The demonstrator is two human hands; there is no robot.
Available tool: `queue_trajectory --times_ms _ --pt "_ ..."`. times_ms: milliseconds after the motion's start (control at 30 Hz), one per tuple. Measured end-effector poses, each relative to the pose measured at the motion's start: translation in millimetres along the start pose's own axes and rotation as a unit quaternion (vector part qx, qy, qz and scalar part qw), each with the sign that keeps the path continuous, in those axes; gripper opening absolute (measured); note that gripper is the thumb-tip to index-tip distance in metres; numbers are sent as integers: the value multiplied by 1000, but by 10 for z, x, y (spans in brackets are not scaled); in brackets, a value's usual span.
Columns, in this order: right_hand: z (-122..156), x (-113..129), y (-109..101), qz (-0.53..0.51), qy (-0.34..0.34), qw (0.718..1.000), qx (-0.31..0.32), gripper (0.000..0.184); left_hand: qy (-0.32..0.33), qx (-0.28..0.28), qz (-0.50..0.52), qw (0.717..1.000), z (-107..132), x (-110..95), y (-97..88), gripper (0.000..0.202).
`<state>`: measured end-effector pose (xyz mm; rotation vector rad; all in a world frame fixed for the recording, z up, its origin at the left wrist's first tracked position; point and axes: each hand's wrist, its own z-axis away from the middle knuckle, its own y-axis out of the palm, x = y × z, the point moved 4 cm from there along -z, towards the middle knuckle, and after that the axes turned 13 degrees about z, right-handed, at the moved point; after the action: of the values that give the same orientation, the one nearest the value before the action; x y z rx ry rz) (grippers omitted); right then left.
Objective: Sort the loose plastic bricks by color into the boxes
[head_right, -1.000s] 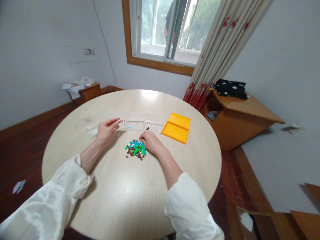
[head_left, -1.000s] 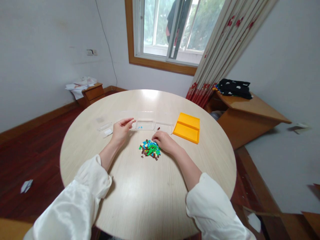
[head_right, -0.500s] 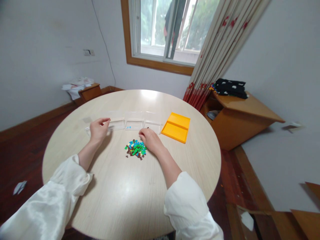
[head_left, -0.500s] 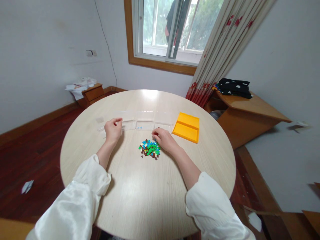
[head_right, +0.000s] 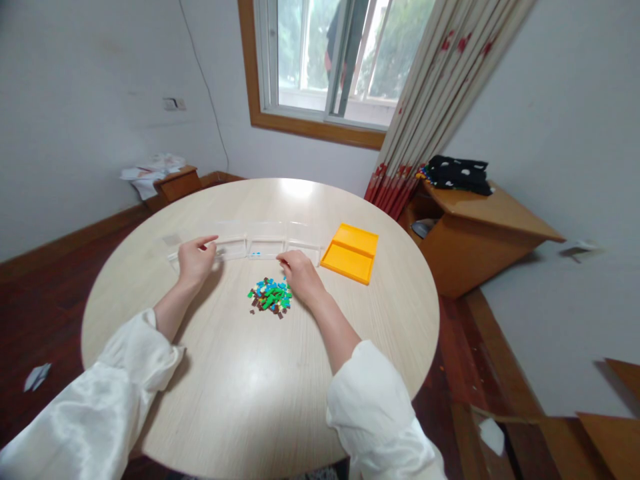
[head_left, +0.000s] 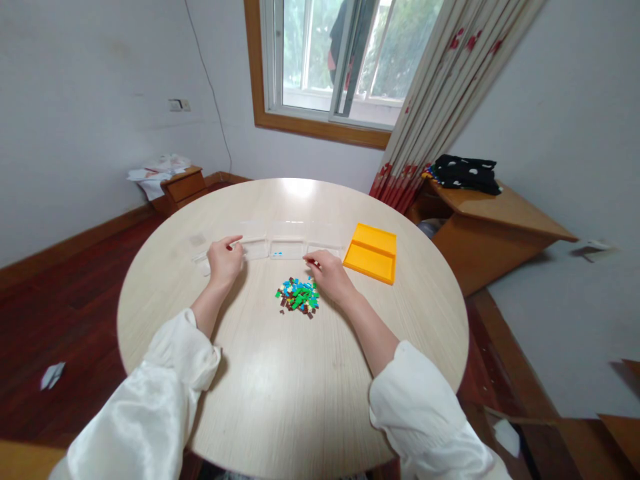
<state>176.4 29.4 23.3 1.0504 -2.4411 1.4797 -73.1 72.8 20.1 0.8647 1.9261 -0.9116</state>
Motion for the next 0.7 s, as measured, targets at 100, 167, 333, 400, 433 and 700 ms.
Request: queue_trajectory --times_ms 100,167,333,400,433,700 --pt "1 -1 2 -7 9 1000 -6 20 44 -8 6 999 43 -71 19 28" --pt "3 0 1 -16 21 1000 -8 19 84 -1 21 996 100 -146 48 23" --pt "6 25 -7 -46 40 998 -14 16 174 93 81 977 316 -370 186 17" --pt "7 45 -9 -53 40 998 -12 13 191 150 98 965 406 -443 258 16" --pt "9 57 -10 -55 38 998 -10 12 195 181 103 958 449 -470 296 15" --pt "26 156 -49 -71 30 997 7 3 236 305 112 916 646 -544 475 18"
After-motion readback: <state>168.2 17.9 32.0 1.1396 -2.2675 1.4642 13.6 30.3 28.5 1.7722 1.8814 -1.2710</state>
